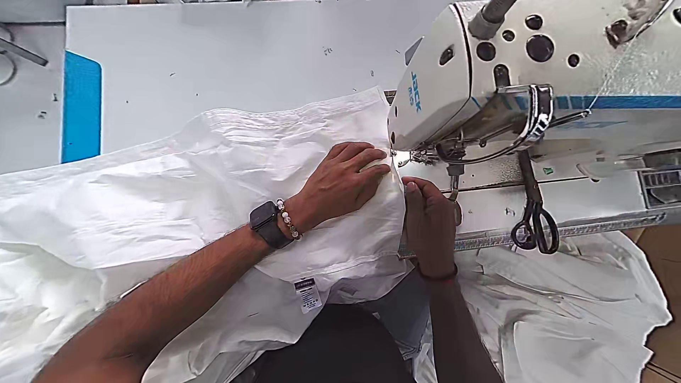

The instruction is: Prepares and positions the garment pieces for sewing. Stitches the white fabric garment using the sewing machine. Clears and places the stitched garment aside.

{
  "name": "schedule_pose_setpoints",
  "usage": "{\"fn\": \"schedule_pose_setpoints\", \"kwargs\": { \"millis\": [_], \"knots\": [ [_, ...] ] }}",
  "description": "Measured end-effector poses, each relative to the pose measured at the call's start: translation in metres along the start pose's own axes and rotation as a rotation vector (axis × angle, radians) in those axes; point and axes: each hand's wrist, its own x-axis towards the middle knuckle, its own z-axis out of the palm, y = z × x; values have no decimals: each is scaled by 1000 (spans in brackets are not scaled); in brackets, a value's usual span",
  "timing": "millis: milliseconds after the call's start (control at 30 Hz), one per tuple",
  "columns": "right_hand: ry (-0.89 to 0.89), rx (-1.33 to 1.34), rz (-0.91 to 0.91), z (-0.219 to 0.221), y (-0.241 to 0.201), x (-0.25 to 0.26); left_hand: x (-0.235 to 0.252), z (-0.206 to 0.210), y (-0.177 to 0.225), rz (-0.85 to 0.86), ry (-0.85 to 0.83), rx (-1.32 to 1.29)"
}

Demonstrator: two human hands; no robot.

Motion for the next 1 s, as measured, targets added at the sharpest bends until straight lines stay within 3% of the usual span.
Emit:
{"fn": "schedule_pose_setpoints", "kwargs": {
  "millis": [467,733,1000],
  "knots": [
    [250,-558,-279,30,-8,-19,-2,3,1,-6,12,88],
    [148,-721,-278,28,-14,-18,-3,1,1,54,24,68],
    [102,-645,-271,24,-14,-8,2,5,-6,28,10,88]
  ]
}}
